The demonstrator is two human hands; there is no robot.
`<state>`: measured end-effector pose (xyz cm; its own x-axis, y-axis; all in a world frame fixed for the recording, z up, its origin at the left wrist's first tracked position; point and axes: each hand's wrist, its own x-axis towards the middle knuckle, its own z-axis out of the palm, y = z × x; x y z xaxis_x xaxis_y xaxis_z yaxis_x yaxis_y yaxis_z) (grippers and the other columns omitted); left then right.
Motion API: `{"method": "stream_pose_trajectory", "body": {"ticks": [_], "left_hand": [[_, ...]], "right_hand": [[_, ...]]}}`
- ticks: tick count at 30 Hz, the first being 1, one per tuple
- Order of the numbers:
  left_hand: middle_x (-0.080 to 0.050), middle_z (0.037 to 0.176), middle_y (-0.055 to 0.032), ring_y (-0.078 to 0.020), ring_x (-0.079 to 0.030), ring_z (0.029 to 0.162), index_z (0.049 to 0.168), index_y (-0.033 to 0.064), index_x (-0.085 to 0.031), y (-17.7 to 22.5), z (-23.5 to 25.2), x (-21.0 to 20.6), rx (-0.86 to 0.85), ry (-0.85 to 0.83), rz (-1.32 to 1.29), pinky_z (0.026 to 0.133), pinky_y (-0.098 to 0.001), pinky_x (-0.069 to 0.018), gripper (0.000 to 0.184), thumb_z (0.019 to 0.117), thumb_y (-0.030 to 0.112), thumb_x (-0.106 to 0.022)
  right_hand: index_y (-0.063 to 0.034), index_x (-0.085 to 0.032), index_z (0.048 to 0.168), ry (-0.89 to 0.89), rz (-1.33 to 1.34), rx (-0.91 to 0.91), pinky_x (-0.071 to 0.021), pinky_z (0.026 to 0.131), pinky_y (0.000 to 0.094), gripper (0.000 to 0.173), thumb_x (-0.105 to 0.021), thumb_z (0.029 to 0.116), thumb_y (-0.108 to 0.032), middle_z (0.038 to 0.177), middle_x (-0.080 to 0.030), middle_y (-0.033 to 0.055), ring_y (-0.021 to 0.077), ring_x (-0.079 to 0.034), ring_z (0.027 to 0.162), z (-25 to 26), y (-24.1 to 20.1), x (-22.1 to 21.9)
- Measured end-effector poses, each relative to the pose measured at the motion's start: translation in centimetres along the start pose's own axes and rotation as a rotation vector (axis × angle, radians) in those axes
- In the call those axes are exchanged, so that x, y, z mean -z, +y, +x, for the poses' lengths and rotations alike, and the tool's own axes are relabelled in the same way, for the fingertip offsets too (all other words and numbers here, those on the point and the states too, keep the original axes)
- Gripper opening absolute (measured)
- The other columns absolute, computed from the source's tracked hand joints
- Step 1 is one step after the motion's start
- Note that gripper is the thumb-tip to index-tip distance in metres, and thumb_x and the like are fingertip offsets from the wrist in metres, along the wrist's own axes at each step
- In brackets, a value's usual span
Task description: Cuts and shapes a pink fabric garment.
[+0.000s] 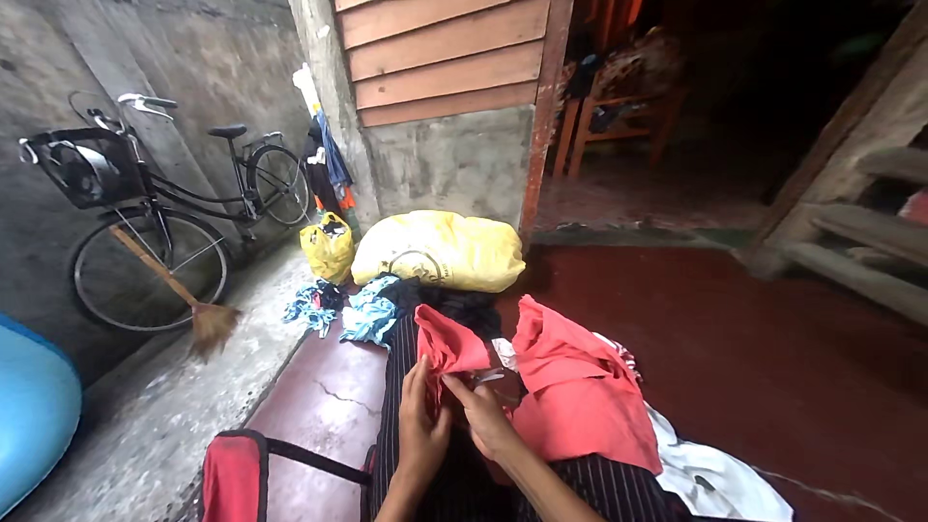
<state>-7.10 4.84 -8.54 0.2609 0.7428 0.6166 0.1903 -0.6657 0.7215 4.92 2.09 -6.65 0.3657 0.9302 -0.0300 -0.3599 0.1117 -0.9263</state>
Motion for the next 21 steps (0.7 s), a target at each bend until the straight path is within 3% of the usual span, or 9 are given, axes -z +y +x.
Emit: {"method": "stream_pose_trajectory", "body": {"ticks": [21], "left_hand": [[-0.055,0.143,-0.0221,-0.0266,-0.053,0.134,0.140,-0.0086,-0.053,0.00,0.00,-0.07,0.006,0.016,-0.011,0.111,-0.0398,-0.0480,0.062,0.0813,0.004,-0.068]], "right_hand": [[0.0035,-0.058,0.127,0.018,-0.002,-0.020,-0.0564,0.097,0.0349,0.038,-0.071,0.0950,-0.013,0.116,-0.069,0.0133,0.0175,-0.067,0.110,-0.05,-0.21,-0.01]]}}
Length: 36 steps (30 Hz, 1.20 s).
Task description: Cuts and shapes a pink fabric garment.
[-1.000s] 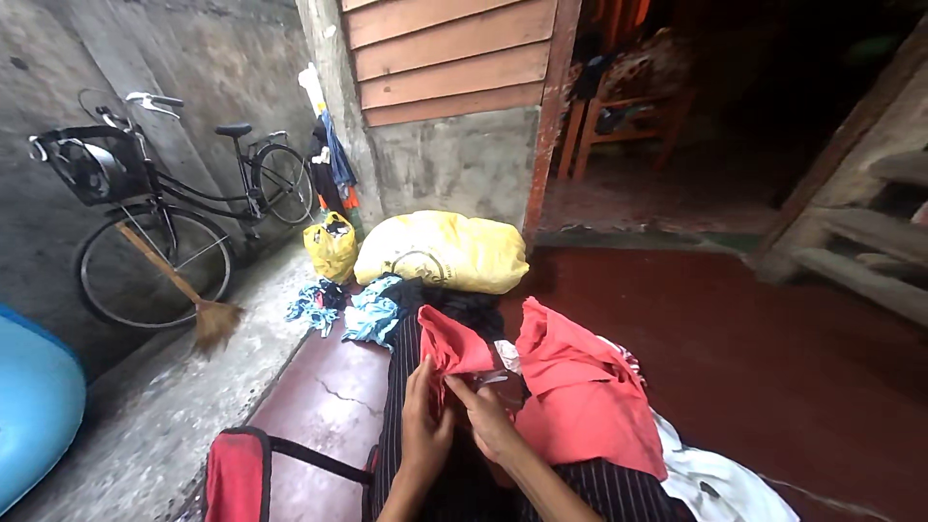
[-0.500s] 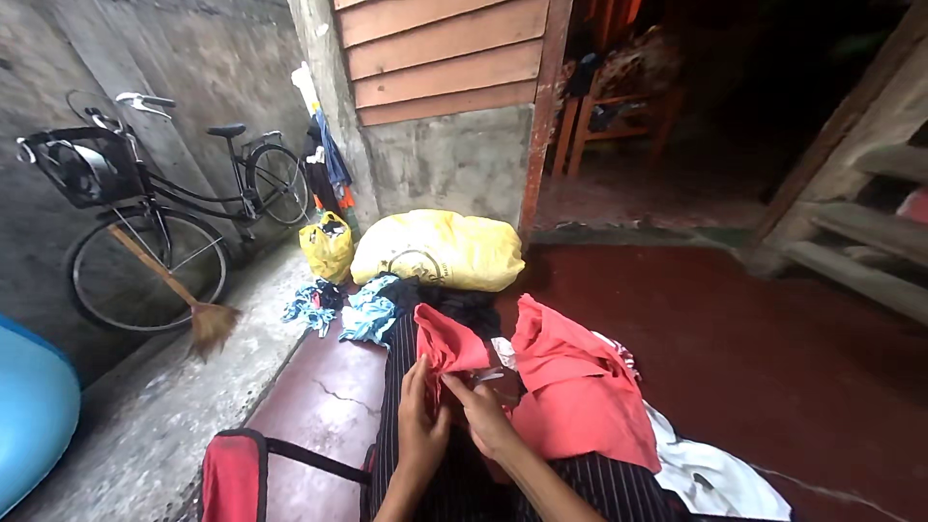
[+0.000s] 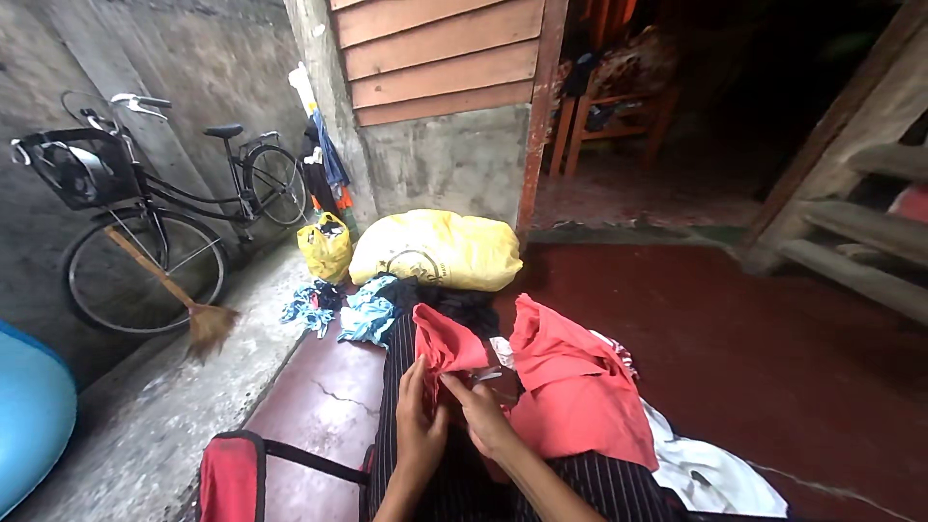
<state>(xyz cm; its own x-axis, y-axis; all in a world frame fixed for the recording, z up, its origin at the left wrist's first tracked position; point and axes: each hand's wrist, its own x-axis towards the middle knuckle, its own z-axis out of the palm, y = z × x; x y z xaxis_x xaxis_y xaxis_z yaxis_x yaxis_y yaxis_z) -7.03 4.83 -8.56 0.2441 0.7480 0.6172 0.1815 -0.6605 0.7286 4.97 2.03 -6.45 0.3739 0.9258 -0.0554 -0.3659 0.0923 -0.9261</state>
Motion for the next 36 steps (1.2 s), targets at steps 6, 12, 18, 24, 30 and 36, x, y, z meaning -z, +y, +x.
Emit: {"method": "stream_pose_trajectory", "body": {"ticks": [6,12,18,24,30,36], "left_hand": [[-0.054,0.143,-0.0220,-0.0261,-0.054,0.134,0.140,-0.0078,-0.054,0.0,0.0,0.0,0.013,0.002,-0.025,0.111,-0.0394,-0.0487,0.059,0.0832,0.004,-0.066],[-0.068,0.112,-0.0117,-0.0180,-0.067,0.102,0.104,0.0017,-0.074,0.0,0.5,0.2,0.186,0.168,-0.183,0.085,-0.0306,-0.0596,0.016,0.0903,0.007,-0.068],[-0.069,0.093,-0.0158,-0.0208,-0.069,0.086,0.110,-0.0090,-0.063,0.9,2.1,1.5,0.519,0.343,-0.637,0.079,-0.0364,-0.0598,0.016,0.0961,-0.001,-0.061],[-0.067,0.100,-0.0177,-0.0233,-0.069,0.085,0.119,-0.0067,-0.057,1.6,2.8,3.2,0.703,0.499,-0.801,0.072,-0.0394,-0.0618,0.019,0.1017,0.001,-0.055],[-0.067,0.104,-0.0192,-0.0253,-0.069,0.088,0.122,-0.0059,-0.056,1.0,2.5,3.3,0.720,0.521,-0.842,0.074,-0.0414,-0.0614,0.021,0.1026,0.002,-0.054],[-0.067,0.108,-0.0182,-0.0220,-0.069,0.088,0.132,-0.0064,-0.053,0.4,2.0,3.3,0.711,0.571,-0.860,0.075,-0.0381,-0.0607,0.030,0.1019,0.000,-0.053]], "right_hand": [[0.0032,-0.058,0.127,-0.005,0.018,0.007,-0.0561,0.098,0.0347,0.037,-0.070,0.0954,-0.012,0.116,-0.069,0.0129,0.0171,-0.067,0.110,0.1,0.1,0.0],[0.0036,-0.059,0.125,-0.020,0.042,0.014,-0.0580,0.095,0.0362,0.033,-0.068,0.0975,-0.012,0.114,-0.070,0.0135,0.0189,-0.069,0.106,0.2,0.3,0.1],[-0.0014,-0.059,0.129,-0.015,0.049,-0.049,-0.0623,0.081,0.0451,0.034,-0.066,0.1003,-0.019,0.116,-0.067,0.0147,0.0245,-0.069,0.103,0.1,-0.3,0.1],[-0.0018,-0.057,0.126,-0.008,0.056,-0.063,-0.0625,0.076,0.0451,0.034,-0.064,0.1019,-0.024,0.114,-0.065,0.0152,0.0257,-0.069,0.097,-0.1,-0.9,-0.1],[-0.0013,-0.058,0.118,0.071,0.113,-0.055,-0.0619,0.073,0.0441,0.030,-0.066,0.1012,-0.024,0.107,-0.066,0.0156,0.0255,-0.069,0.092,0.0,-1.6,0.0],[-0.0019,-0.061,0.111,0.108,0.158,0.020,-0.0597,0.065,0.0413,0.020,-0.063,0.1023,-0.020,0.098,-0.065,0.0134,0.0231,-0.067,0.083,0.3,-2.5,0.4]]}}
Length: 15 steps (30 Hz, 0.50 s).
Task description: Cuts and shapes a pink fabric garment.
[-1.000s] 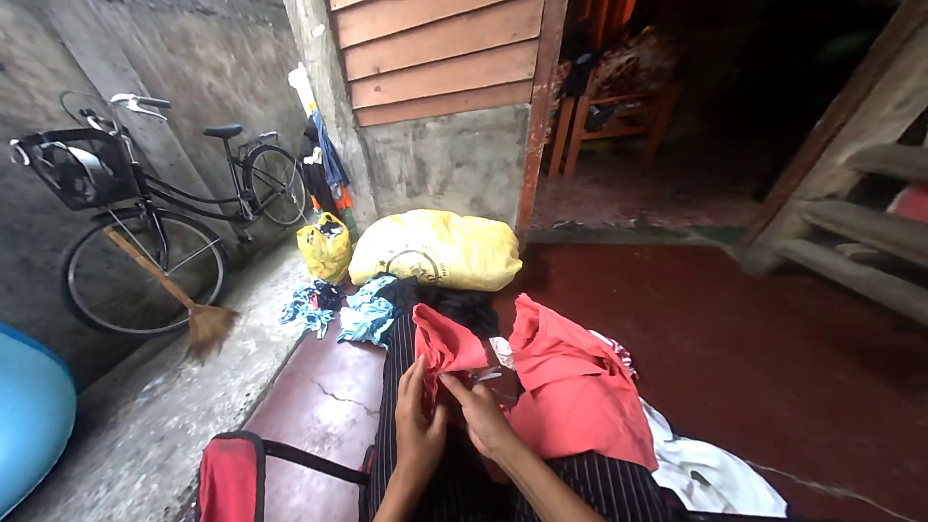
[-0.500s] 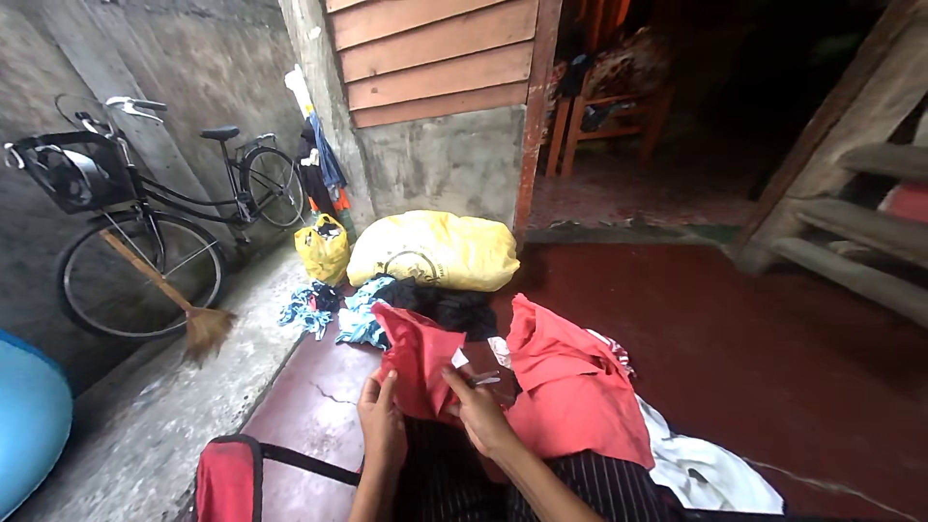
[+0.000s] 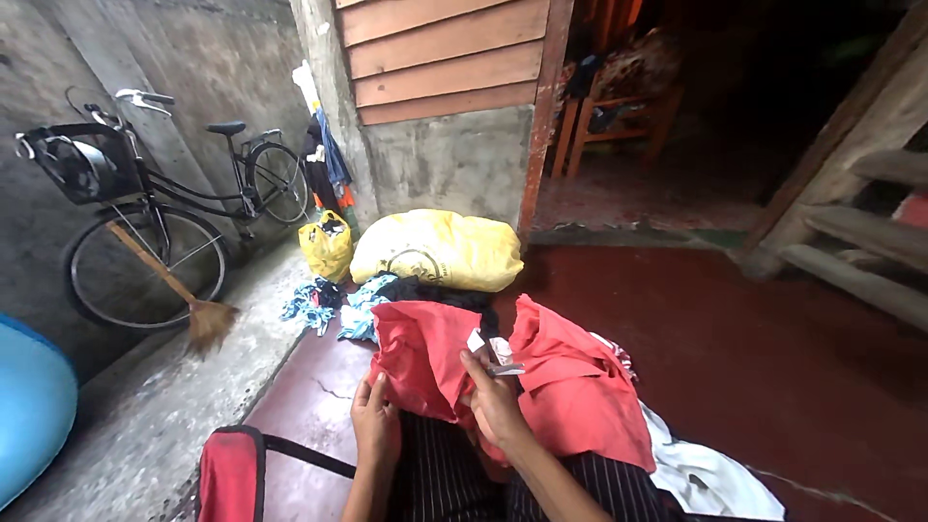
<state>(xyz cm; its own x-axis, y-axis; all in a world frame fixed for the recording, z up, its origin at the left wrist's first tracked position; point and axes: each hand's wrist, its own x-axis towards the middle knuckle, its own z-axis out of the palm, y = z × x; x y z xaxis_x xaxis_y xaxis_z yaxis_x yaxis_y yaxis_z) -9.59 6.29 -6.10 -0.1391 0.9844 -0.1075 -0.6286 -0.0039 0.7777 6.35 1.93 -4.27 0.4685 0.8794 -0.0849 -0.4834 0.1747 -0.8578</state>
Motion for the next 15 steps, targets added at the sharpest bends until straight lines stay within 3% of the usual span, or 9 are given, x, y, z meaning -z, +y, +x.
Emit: {"method": "stream_pose_trajectory", "body": {"ticks": [4,7,11,15], "left_hand": [[-0.067,0.111,-0.0178,-0.0211,-0.070,0.086,0.136,-0.0049,-0.052,0.3,0.0,0.5,-0.011,0.012,0.013,0.071,-0.0368,-0.0609,0.036,0.1001,-0.003,-0.054],[-0.066,0.118,-0.0181,-0.0223,-0.069,0.091,0.138,-0.0030,-0.053,0.5,0.2,1.2,-0.042,0.002,0.062,0.072,-0.0370,-0.0604,0.040,0.0978,-0.006,-0.056],[-0.068,0.118,-0.0179,-0.0218,-0.070,0.093,0.136,-0.0030,-0.056,1.0,0.3,2.1,-0.080,0.021,0.140,0.072,-0.0353,-0.0599,0.041,0.0957,-0.008,-0.058],[-0.068,0.116,-0.0190,-0.0216,-0.069,0.091,0.138,-0.0035,-0.054,0.8,0.5,3.3,-0.085,0.043,0.170,0.072,-0.0344,-0.0593,0.044,0.0952,-0.008,-0.059]], "right_hand": [[-0.0032,-0.064,0.114,-0.019,-0.061,0.061,-0.0566,0.063,0.0369,0.021,-0.062,0.1028,-0.022,0.098,-0.066,0.0108,0.0193,-0.065,0.081,0.9,-0.6,0.7],[-0.0065,-0.069,0.103,-0.015,-0.137,0.186,-0.0498,0.057,0.0303,0.019,-0.065,0.1007,-0.025,0.089,-0.066,0.0059,0.0133,-0.060,0.071,2.0,-1.2,1.2],[-0.0075,-0.070,0.099,-0.008,-0.177,0.263,-0.0531,0.072,0.0346,0.016,-0.063,0.1021,-0.022,0.090,-0.066,0.0049,0.0144,-0.061,0.080,2.6,-2.7,1.5],[-0.0082,-0.070,0.099,0.019,-0.196,0.290,-0.0536,0.075,0.0366,0.016,-0.064,0.1014,-0.023,0.092,-0.066,0.0051,0.0154,-0.062,0.083,2.6,-3.1,1.8]]}}
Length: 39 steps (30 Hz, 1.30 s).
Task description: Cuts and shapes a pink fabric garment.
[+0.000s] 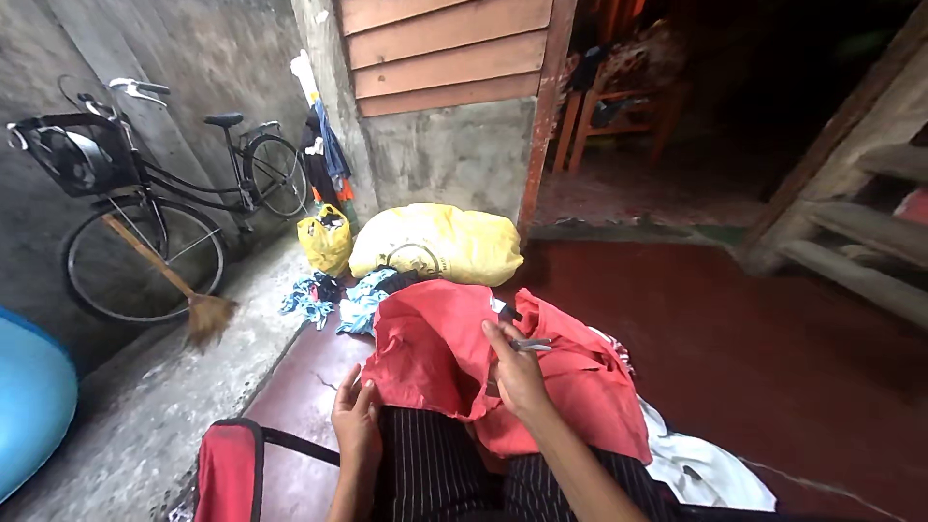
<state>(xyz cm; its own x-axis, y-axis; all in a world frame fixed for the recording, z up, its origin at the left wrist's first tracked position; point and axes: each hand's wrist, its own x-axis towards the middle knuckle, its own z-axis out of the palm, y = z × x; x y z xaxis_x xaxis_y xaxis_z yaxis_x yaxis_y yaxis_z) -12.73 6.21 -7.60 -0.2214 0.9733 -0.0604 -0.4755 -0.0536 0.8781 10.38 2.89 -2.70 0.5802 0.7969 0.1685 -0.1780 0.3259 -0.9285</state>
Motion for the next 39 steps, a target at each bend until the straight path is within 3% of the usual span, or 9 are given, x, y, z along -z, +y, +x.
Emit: {"method": "stream_pose_trajectory", "body": {"ticks": [16,23,25,27,31,35,37,39], "left_hand": [[-0.067,0.119,-0.0196,-0.0189,-0.069,0.094,0.133,-0.0089,-0.055,-1.4,-0.1,0.7,-0.047,-0.015,0.033,0.077,-0.0307,-0.0587,0.038,0.0954,-0.011,-0.054],[-0.068,0.118,-0.0189,-0.0187,-0.070,0.093,0.134,-0.0085,-0.055,-1.4,-0.1,0.8,-0.038,-0.020,0.021,0.077,-0.0304,-0.0592,0.037,0.0964,-0.010,-0.055],[-0.069,0.116,-0.0180,-0.0173,-0.070,0.091,0.134,-0.0082,-0.055,-1.4,-0.1,0.8,-0.041,-0.048,0.018,0.075,-0.0291,-0.0592,0.038,0.0965,-0.008,-0.057],[-0.069,0.113,-0.0172,-0.0166,-0.069,0.088,0.136,-0.0077,-0.054,-1.3,-0.2,0.8,-0.053,-0.082,0.043,0.073,-0.0286,-0.0588,0.042,0.0945,-0.007,-0.060],[-0.069,0.114,-0.0216,-0.0246,-0.072,0.093,0.146,-0.0087,-0.043,-1.1,-0.6,0.6,-0.150,-0.214,0.111,0.081,-0.0368,-0.0623,0.071,0.0800,-0.012,-0.070],[-0.070,0.113,-0.0216,-0.0257,-0.072,0.092,0.146,-0.0081,-0.043,-0.7,-0.8,0.4,-0.177,-0.250,0.141,0.081,-0.0380,-0.0627,0.070,0.0811,-0.010,-0.071],[-0.069,0.113,-0.0225,-0.0266,-0.072,0.093,0.146,-0.0078,-0.044,-0.7,-0.6,0.5,-0.159,-0.233,0.134,0.081,-0.0385,-0.0626,0.069,0.0823,-0.011,-0.070],[-0.069,0.112,-0.0225,-0.0261,-0.073,0.091,0.145,-0.0078,-0.045,-0.8,-0.6,0.5,-0.144,-0.202,0.122,0.080,-0.0380,-0.0629,0.067,0.0827,-0.012,-0.069]], "right_hand": [[-0.0081,-0.070,0.094,0.008,-0.080,0.029,-0.0514,0.072,0.0359,0.018,-0.064,0.1012,-0.024,0.085,-0.064,0.0043,0.0148,-0.060,0.078,-0.1,0.3,0.3],[-0.0073,-0.069,0.098,0.018,-0.122,0.018,-0.0519,0.075,0.0405,0.021,-0.062,0.1024,-0.026,0.091,-0.064,0.0055,0.0163,-0.061,0.084,0.7,-0.6,0.2],[-0.0077,-0.070,0.104,0.025,-0.120,0.007,-0.0528,0.073,0.0395,0.021,-0.062,0.1028,-0.027,0.096,-0.067,0.0058,0.0161,-0.062,0.086,0.9,-1.1,0.1],[-0.0083,-0.070,0.105,0.022,-0.121,-0.003,-0.0530,0.072,0.0397,0.022,-0.062,0.1028,-0.029,0.097,-0.066,0.0060,0.0164,-0.062,0.086,1.1,-1.3,0.1],[-0.0093,-0.070,0.102,0.000,-0.110,-0.010,-0.0532,0.070,0.0400,0.023,-0.062,0.1026,-0.031,0.094,-0.066,0.0058,0.0168,-0.062,0.082,1.6,-1.6,0.0],[-0.0108,-0.068,0.098,0.020,-0.133,-0.019,-0.0455,0.059,0.0338,0.024,-0.062,0.1025,-0.034,0.086,-0.062,0.0043,0.0136,-0.055,0.070,2.3,-2.1,-0.2],[-0.0094,-0.068,0.099,0.008,-0.125,-0.013,-0.0507,0.068,0.0400,0.025,-0.062,0.1028,-0.033,0.090,-0.063,0.0058,0.0167,-0.059,0.079,2.5,-2.4,0.0],[-0.0092,-0.068,0.098,0.013,-0.110,-0.008,-0.0518,0.070,0.0403,0.024,-0.062,0.1027,-0.032,0.090,-0.063,0.0055,0.0166,-0.060,0.080,2.6,-2.5,0.0]]}}
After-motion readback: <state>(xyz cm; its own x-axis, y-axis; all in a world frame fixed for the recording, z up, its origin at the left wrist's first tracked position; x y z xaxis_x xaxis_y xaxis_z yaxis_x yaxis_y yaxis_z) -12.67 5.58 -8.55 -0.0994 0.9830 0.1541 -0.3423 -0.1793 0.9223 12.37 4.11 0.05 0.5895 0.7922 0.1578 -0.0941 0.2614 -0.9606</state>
